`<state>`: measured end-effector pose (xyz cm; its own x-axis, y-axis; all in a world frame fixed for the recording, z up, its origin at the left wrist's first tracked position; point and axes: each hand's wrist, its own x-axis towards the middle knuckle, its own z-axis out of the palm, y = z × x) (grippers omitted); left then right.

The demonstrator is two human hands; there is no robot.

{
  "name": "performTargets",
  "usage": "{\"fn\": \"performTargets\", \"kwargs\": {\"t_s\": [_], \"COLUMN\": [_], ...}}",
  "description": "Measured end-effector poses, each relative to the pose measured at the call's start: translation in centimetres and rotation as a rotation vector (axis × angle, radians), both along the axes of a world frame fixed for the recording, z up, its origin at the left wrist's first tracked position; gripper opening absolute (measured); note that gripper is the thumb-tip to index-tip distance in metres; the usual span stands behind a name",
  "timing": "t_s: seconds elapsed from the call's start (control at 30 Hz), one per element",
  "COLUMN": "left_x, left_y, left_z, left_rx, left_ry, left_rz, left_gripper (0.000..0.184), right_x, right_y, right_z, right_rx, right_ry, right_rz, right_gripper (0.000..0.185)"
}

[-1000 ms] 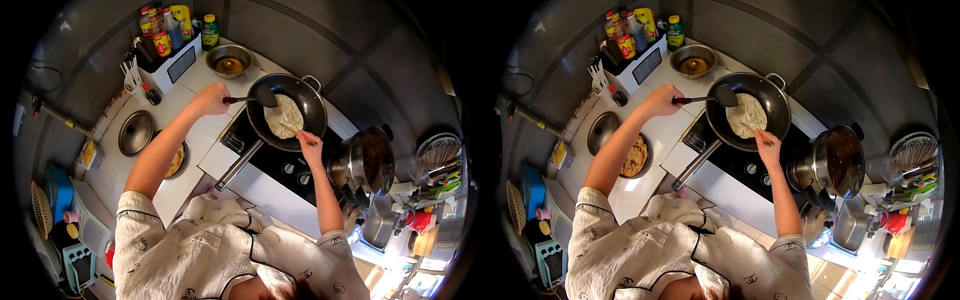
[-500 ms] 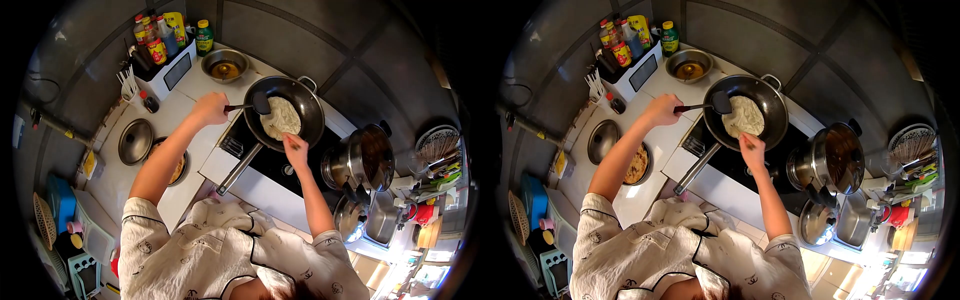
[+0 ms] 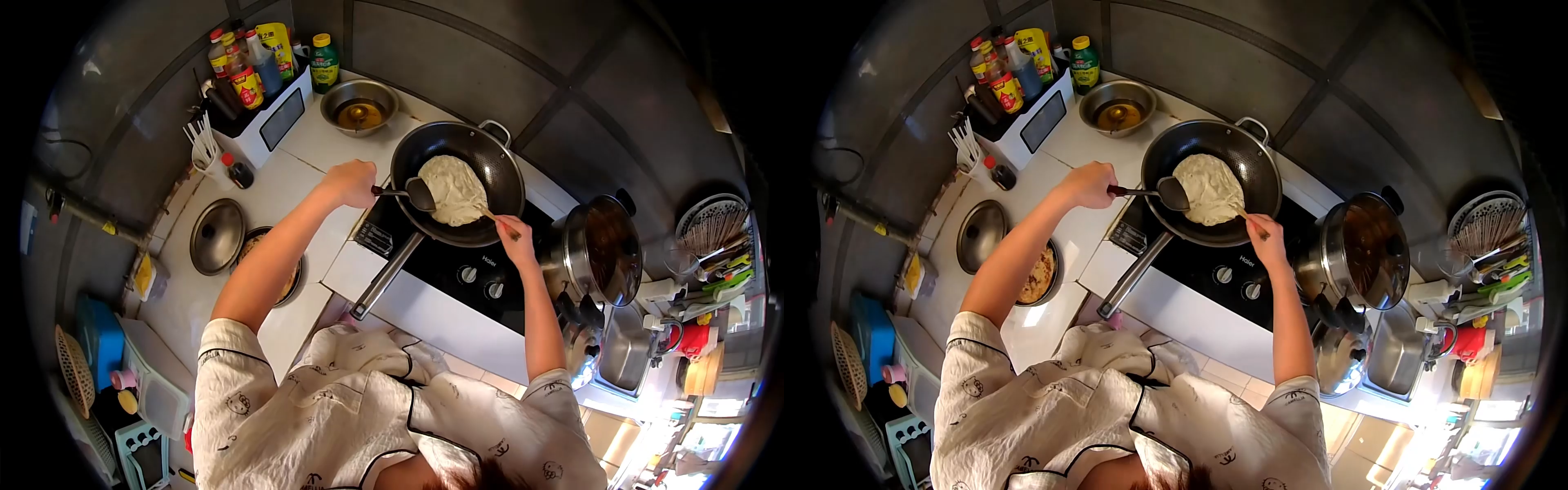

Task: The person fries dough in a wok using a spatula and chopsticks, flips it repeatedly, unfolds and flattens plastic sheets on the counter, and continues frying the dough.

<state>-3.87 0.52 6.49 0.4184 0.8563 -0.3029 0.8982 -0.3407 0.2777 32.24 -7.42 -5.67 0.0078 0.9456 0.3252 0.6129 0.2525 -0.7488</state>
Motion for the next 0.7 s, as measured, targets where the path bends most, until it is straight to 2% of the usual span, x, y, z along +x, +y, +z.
{"fn": "performTargets", "kwargs": {"t_s": [0.07, 0.17, 0.3, 0.4, 0.53, 0.67, 0.7], "left_x": [-0.1, -0.6, 0.0, 0.0, -0.3, -0.2, 0.0], "left_y": [0.0, 0.1, 0.2, 0.9, 1.0, 1.0, 1.1], "left_z": [0.3, 0.1, -0.7, -1.2, -0.3, -0.2, -0.8], "left_rx": [0.006, 0.055, 0.067, 0.127, 0.127, 0.122, 0.139], "left_ry": [-0.003, -0.046, -0.089, -0.074, -0.049, -0.052, -0.094], "left_rz": [-0.005, 0.006, 0.027, 0.037, 0.026, 0.041, 0.055], "left_gripper": [0.019, 0.017, 0.015, 0.015, 0.016, 0.016, 0.016], "right_x": [0.5, 0.2, -0.1, 1.2, 1.7, 0.1, -0.3], "right_y": [0.1, -0.1, 0.5, 1.2, 1.5, 2.4, 2.8], "right_z": [0.7, 2.6, 0.7, 0.0, 1.8, 2.7, 1.5], "right_rx": [-0.127, -0.135, -0.053, -0.002, -0.132, -0.109, -0.051], "right_ry": [0.119, 0.076, 0.114, -0.011, 0.029, 0.149, 0.192], "right_rz": [-0.06, -0.208, 0.016, 0.079, -0.061, -0.204, -0.145], "right_gripper": [0.015, 0.015, 0.014, 0.015, 0.015, 0.014, 0.015]}}
